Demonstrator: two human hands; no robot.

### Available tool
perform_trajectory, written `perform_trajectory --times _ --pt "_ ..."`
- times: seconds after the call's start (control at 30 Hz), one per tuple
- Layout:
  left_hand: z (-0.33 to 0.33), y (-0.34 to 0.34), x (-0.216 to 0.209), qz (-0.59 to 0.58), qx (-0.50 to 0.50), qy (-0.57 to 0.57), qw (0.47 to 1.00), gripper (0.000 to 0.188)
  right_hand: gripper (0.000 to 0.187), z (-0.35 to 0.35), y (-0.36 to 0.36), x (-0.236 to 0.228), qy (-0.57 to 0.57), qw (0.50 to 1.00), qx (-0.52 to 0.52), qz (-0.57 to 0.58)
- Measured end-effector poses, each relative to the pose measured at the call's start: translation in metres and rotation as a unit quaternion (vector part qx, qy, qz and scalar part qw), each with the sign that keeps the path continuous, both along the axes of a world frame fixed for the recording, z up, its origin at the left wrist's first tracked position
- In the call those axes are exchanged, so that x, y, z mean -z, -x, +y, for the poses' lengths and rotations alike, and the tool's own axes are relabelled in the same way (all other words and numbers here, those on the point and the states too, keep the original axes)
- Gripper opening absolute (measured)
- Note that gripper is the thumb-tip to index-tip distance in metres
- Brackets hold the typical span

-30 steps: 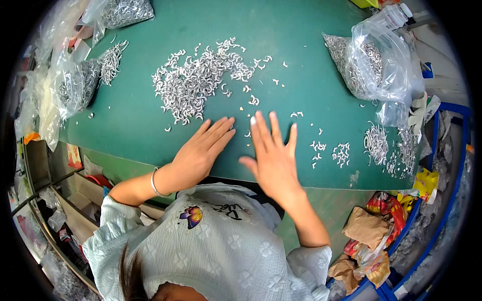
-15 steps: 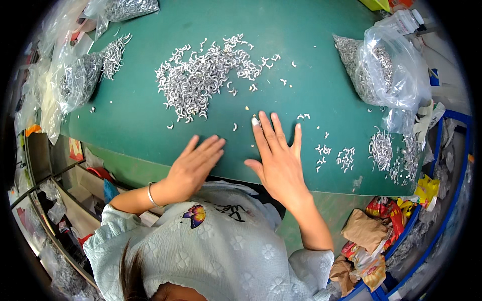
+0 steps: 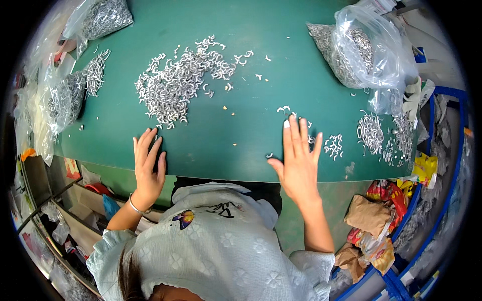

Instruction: The person sorts through a pile of small C-shaped metal components on a workbench by hand, spreading them out and picking them up to place into different bags or containers.

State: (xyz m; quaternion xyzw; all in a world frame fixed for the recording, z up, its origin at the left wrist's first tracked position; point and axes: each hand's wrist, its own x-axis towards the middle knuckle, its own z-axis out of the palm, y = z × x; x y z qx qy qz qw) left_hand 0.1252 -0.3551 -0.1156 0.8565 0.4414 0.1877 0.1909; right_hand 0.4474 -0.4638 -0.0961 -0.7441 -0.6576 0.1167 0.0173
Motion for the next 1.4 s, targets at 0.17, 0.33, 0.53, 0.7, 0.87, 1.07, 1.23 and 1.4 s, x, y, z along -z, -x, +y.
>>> perform_trajectory --times 0.17,0.33,0.53,0.7,0.87,1.07,1.23,1.4 --pt "0.005 -0.034 -0.014 -0.018 0.072 0.023 0.997 0.04 0.081 0.028 -0.001 0.0 -0.064 0.997 0.026 -0.029" --pt "0.009 -0.061 -0.02 -0.025 0.123 0.038 0.991 0.043 0.081 0.038 0.044 -0.005 -0.009 0.999 -0.031 -0.002" --pt "-0.001 -0.065 -0.016 -0.041 0.132 0.073 0.988 0.046 0.086 0.017 0.071 -0.007 0.015 0.989 -0.112 0.097" --pt "-0.007 -0.072 -0.008 -0.068 0.174 0.069 0.98 0.05 0.085 0.012 0.069 -0.012 0.037 0.994 -0.046 0.094" --pt "-0.005 -0.075 -0.002 -0.022 0.245 0.038 0.969 0.048 0.079 0.006 0.053 -0.012 0.004 0.998 0.002 0.058" --pt "0.0 -0.023 0.002 -0.036 0.078 0.001 0.996 0.036 0.069 0.062 0.044 -0.001 -0.081 0.993 -0.055 0.062" --pt "0.011 -0.005 0.007 -0.076 -0.043 -0.056 0.995 0.028 0.065 0.118 0.052 0.015 -0.111 0.984 -0.112 0.086" --pt "0.016 -0.009 -0.002 -0.093 -0.013 -0.016 0.995 0.04 0.064 0.084 0.054 -0.005 -0.002 0.974 -0.191 0.12"
